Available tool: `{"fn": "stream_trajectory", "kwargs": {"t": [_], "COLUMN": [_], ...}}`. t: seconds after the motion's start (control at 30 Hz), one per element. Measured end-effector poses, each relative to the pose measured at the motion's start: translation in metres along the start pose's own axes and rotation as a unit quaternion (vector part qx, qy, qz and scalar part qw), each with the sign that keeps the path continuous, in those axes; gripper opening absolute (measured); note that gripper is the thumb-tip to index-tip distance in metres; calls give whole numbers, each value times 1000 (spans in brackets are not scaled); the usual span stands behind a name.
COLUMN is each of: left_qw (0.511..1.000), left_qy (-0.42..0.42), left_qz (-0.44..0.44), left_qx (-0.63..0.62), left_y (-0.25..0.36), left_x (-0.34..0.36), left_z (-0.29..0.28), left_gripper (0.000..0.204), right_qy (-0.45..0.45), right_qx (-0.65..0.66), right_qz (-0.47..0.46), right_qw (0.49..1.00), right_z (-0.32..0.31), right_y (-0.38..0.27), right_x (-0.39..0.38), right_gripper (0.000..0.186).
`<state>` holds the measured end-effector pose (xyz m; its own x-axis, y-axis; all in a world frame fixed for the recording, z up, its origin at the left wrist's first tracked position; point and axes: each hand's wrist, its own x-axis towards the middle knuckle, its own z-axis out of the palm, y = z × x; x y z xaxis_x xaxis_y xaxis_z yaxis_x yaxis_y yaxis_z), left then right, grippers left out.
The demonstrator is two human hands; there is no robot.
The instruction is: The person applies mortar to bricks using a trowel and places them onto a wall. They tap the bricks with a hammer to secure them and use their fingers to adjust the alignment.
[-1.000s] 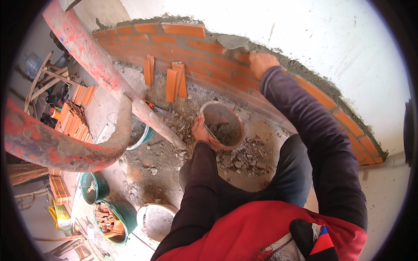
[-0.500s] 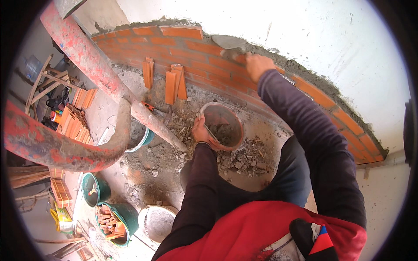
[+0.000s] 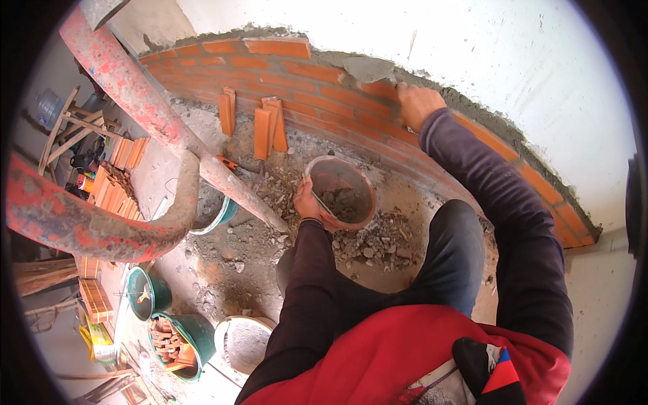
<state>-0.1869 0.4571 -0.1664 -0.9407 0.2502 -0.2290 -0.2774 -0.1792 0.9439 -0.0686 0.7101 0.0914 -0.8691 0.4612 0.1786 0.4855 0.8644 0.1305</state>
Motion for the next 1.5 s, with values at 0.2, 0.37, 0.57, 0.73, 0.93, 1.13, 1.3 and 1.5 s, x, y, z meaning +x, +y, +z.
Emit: {"fn": "stream_trajectory", "kwargs": {"t": [0.2,0.37,0.57,0.73,0.93,1.13,1.3,1.5], "left_qw": [1000,999,1000,1000,999,1000,998,999], "left_qy": [-21,-29,-11,-24,-45,-20,-33,-33], "left_qz": [8,10,4,10,17,-13,-34,2], "left_qx": [10,17,20,5,-15,-8,-46,-40], "left_y": [-6,-15,-18,-18,-32,-12,-2,-12], "left_x": [6,12,14,13,27,9,5,14], "left_z": [-4,-6,-6,-6,-16,-9,-8,-9], "left_gripper": [49,53,51,52,53,50,45,43], "right_qy": [-14,-6,-1,32,9,0,19,-59], "right_qx": [-23,-12,-23,-17,-23,-14,113,547], "right_qz": [-1,26,33,19,59,81,67,94], "right_qw": [1000,1000,999,999,998,997,991,830], "right_z": [-8,-4,-9,-8,-6,-8,-8,50], "right_y": [13,32,42,64,73,94,84,9], "right_x": [-21,-36,-63,-80,-94,-112,-135,-115], "right_gripper": [22,21,26,24,20,18,17,27]}}
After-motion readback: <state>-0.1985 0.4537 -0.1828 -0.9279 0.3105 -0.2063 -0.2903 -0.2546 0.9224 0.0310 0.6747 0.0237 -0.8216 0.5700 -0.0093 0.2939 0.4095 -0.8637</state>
